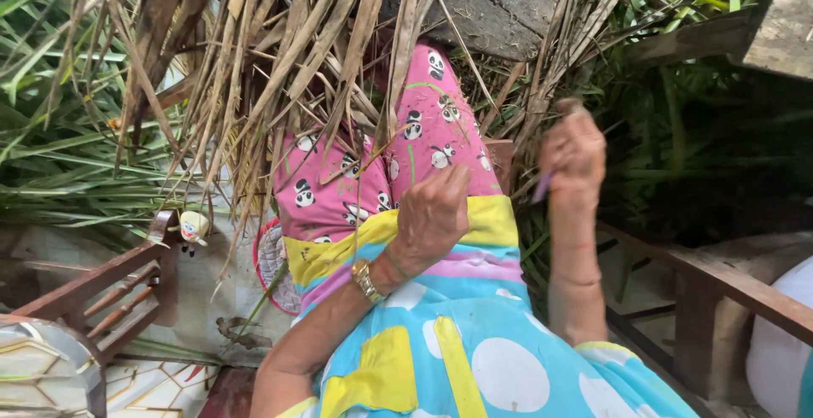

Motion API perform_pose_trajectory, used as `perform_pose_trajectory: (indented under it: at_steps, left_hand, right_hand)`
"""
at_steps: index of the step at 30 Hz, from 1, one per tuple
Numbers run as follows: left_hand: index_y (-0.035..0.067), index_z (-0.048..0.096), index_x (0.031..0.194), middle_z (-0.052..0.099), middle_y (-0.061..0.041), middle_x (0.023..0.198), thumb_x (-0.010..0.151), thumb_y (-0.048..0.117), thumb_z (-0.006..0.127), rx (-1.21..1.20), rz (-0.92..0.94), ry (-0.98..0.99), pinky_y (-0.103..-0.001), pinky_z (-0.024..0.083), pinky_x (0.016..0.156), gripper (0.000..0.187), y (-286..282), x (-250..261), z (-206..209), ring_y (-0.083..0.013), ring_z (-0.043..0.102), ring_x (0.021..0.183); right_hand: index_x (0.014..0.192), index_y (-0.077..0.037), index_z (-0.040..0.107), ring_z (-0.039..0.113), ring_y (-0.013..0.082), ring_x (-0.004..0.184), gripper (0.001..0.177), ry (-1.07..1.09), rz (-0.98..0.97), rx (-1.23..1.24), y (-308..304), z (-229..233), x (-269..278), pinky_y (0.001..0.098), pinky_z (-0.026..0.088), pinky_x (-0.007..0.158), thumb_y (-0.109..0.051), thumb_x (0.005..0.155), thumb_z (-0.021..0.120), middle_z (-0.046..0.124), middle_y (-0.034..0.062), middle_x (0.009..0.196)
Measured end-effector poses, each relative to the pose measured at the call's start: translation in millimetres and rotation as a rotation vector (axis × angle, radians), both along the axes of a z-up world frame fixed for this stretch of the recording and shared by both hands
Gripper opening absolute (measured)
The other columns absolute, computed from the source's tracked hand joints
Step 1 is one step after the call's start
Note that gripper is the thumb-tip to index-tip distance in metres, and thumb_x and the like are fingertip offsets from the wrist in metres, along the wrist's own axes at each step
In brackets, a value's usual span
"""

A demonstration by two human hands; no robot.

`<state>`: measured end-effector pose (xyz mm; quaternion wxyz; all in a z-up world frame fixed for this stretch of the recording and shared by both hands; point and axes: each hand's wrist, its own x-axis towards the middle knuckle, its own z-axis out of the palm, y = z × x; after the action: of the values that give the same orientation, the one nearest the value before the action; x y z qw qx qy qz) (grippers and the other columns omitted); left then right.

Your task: Stripping leaves from palm fronds to extract the central ribs.

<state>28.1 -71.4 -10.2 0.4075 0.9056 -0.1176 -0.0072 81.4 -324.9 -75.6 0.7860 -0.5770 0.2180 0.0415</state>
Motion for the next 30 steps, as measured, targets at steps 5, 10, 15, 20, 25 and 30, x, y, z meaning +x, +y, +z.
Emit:
perform_pose_trajectory:
  at_steps: [5,10,15,20,25,30]
  left_hand:
    - [0.014,0.058,0.092,0.061,-0.013,0.071,0.096,0.014,0.056,-0.207,0.073,0.168,-0.052,0.052,0.059,0.004,-1,14,-16,-0.0433,0.067,0.069]
    - [0.015,0.065,0.09,0.069,-0.01,0.072,0.09,0.013,0.064,-0.461,0.092,0.349,-0.044,0.056,0.063,0.002,-31,34,-32,-0.036,0.072,0.076]
    - [0.017,0.068,0.091,0.072,-0.01,0.078,0.088,0.012,0.065,-0.505,0.071,0.463,-0.046,0.057,0.069,0.007,-40,36,-23,-0.0371,0.073,0.082]
    - [0.018,0.068,0.089,0.071,-0.006,0.074,0.09,0.014,0.064,-0.504,0.05,0.488,-0.04,0.056,0.067,0.005,-33,26,-27,-0.0297,0.072,0.076]
    - [0.018,0.068,0.087,0.068,-0.004,0.068,0.091,0.013,0.064,-0.522,0.011,0.496,-0.036,0.055,0.062,0.007,-23,17,-24,-0.0256,0.07,0.067]
    - [0.02,0.066,0.083,0.063,-0.004,0.064,0.092,0.015,0.063,-0.528,0.008,0.518,-0.036,0.052,0.06,0.011,-23,14,-31,-0.0222,0.065,0.063]
  right_hand:
    - [0.127,-0.008,0.064,0.051,0.0133,0.04,0.024,0.031,-0.071,-0.112,-20,-9,-6,0.0229,0.033,0.033,-0.015,0.104,0.06,0.051,0.0064,0.059]
    - [0.119,0.001,0.065,0.044,0.0161,0.027,0.032,-0.045,0.053,-0.098,44,20,-41,0.0258,0.035,0.025,0.002,0.089,0.056,0.048,0.012,0.046]
    - [0.118,0.014,0.06,0.051,0.0155,0.032,0.032,-0.188,0.105,0.219,60,0,-50,0.0263,0.043,0.027,0.008,0.086,0.066,0.055,0.0152,0.056]
    - [0.106,0.008,0.065,0.042,0.0174,0.026,0.019,-0.134,-0.015,0.166,48,-10,-39,0.0269,0.033,0.025,0.006,0.089,0.058,0.044,0.0126,0.048]
    - [0.099,0.003,0.066,0.043,0.0069,0.033,0.011,-0.135,-0.054,0.133,3,-65,-30,0.0213,0.032,0.026,-0.002,0.094,0.057,0.044,0.0053,0.051]
    - [0.115,0.0,0.066,0.044,0.017,0.032,0.021,-0.104,-0.082,0.227,-23,-94,-18,0.0281,0.031,0.027,-0.015,0.1,0.066,0.045,0.0078,0.057]
